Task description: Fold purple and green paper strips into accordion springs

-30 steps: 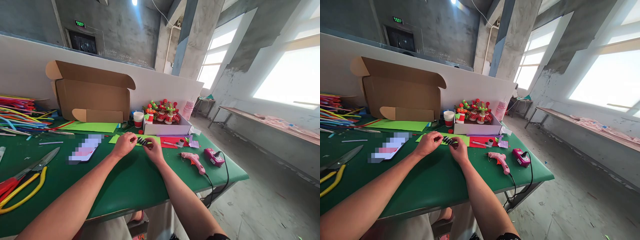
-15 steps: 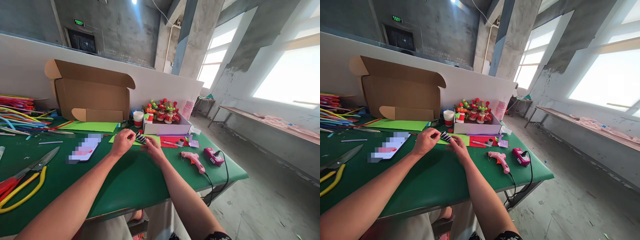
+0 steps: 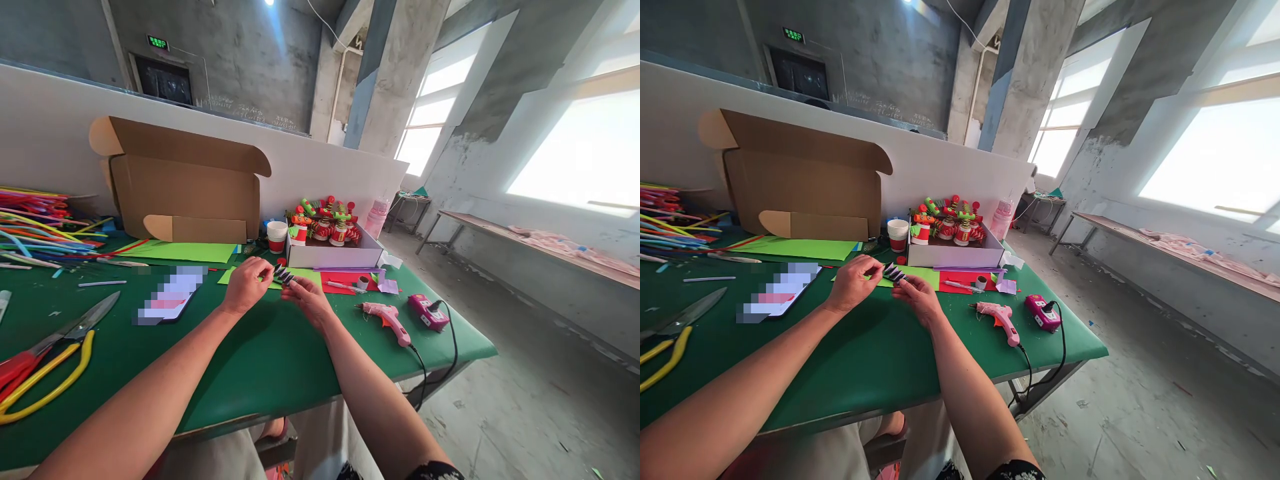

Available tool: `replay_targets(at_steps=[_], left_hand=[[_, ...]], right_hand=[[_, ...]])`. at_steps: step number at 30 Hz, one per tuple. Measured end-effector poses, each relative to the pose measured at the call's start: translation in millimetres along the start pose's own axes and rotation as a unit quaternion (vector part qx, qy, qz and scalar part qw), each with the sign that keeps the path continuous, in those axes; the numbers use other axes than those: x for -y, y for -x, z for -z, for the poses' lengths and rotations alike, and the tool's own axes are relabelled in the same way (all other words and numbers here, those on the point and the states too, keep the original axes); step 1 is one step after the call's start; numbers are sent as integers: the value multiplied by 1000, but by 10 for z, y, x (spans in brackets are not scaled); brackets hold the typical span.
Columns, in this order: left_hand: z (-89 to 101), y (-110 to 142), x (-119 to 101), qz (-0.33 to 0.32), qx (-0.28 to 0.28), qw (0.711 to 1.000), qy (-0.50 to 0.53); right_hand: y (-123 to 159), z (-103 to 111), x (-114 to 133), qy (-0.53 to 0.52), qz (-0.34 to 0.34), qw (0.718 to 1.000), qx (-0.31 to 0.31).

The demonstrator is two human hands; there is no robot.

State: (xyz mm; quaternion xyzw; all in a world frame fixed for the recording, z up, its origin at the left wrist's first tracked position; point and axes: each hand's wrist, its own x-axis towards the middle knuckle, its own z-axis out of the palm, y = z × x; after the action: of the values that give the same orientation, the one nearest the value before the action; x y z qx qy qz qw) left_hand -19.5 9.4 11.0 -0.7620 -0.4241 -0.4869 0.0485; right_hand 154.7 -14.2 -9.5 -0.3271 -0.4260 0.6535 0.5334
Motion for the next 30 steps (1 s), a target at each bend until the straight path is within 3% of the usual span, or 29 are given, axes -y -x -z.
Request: replay_targets(at_steps=[7,15,21,30], left_hand=[[8,-9,54,-18,-40,999,-13],[-26,7,31,-63,13,997,35],[-29,16,14,-83,47,991,91],[-37,17,5,-71,47,990,116]], right_hand=[[11,2,17,5,-1,1000,-6],[-1,22,20,14,-27,999,-21],[-14,53,-5,7,-35,999,11],[17,60,0,-12,-84,995,50]])
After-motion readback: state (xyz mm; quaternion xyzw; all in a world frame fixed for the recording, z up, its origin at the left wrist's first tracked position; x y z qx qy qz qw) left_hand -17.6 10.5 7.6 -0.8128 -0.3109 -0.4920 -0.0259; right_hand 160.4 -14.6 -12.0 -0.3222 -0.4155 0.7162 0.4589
